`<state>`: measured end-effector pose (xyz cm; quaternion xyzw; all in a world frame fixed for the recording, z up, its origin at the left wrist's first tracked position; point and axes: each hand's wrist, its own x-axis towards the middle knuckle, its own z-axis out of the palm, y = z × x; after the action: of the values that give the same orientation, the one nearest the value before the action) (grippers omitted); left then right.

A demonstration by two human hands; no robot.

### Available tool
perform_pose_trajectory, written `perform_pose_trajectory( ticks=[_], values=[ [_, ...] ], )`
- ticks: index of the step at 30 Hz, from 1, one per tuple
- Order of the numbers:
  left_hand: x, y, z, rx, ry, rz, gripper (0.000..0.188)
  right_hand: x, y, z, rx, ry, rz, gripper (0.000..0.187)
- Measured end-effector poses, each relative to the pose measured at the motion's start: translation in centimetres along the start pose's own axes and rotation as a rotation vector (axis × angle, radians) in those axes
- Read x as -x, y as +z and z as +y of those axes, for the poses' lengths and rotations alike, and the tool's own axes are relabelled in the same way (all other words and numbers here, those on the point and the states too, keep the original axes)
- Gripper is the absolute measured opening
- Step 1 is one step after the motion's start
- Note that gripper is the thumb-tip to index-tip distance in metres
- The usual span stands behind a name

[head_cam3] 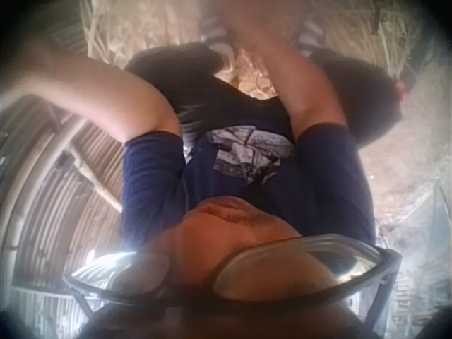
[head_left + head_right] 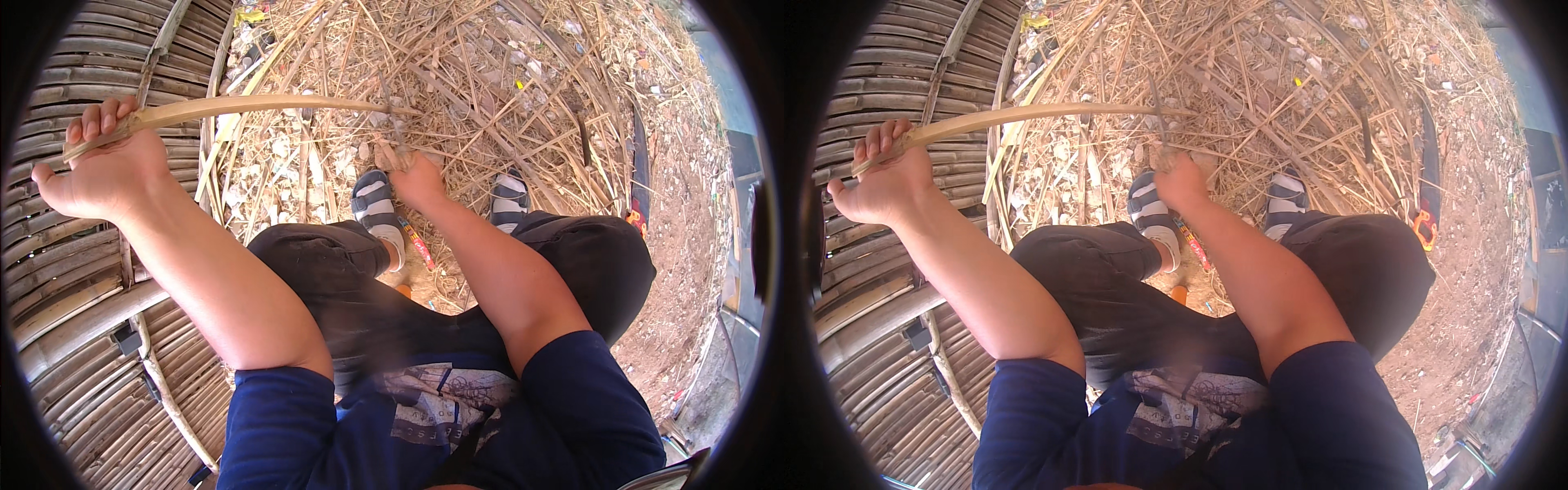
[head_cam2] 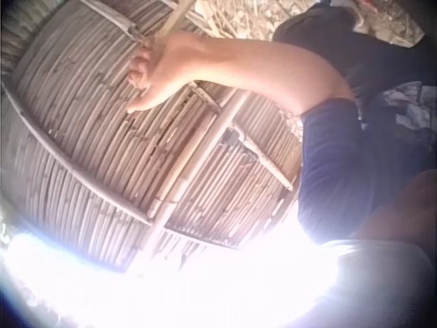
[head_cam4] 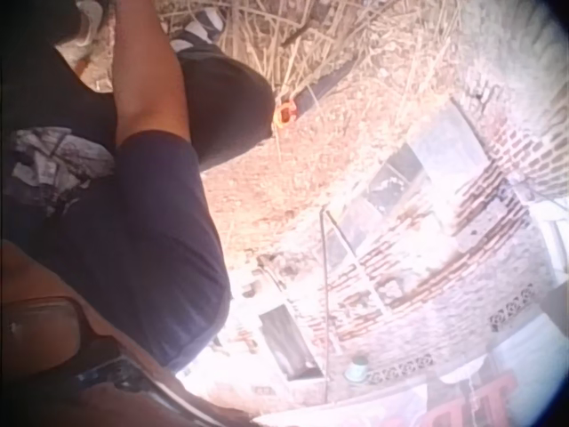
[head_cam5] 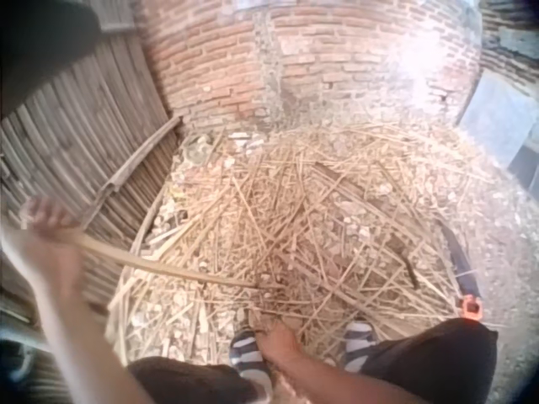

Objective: The person uses a blade to carve and shave pieces off a long bamboo stick.

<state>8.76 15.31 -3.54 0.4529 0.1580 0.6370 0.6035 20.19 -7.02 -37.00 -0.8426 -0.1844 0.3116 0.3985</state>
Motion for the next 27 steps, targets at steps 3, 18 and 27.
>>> perform_pose_trajectory(
  ticks=[3,18,27],
  values=[
    [0.1,0.3,1.7,-0.027,0.003,-0.003,0.04,1.9,0.1,-4.4,-0.159,-0.193,0.041,0.044],
    [-4.6,-7.3,3.5,0.154,-0.194,-0.213,0.035,0.8,-0.4,-2.4,-0.095,-0.13,-0.036,0.04],
    [-5.2,-7.6,3.2,0.247,-0.277,-0.363,0.032,5.0,-2.8,-12.4,-0.067,-0.58,-0.262,0.033]
  ],
)
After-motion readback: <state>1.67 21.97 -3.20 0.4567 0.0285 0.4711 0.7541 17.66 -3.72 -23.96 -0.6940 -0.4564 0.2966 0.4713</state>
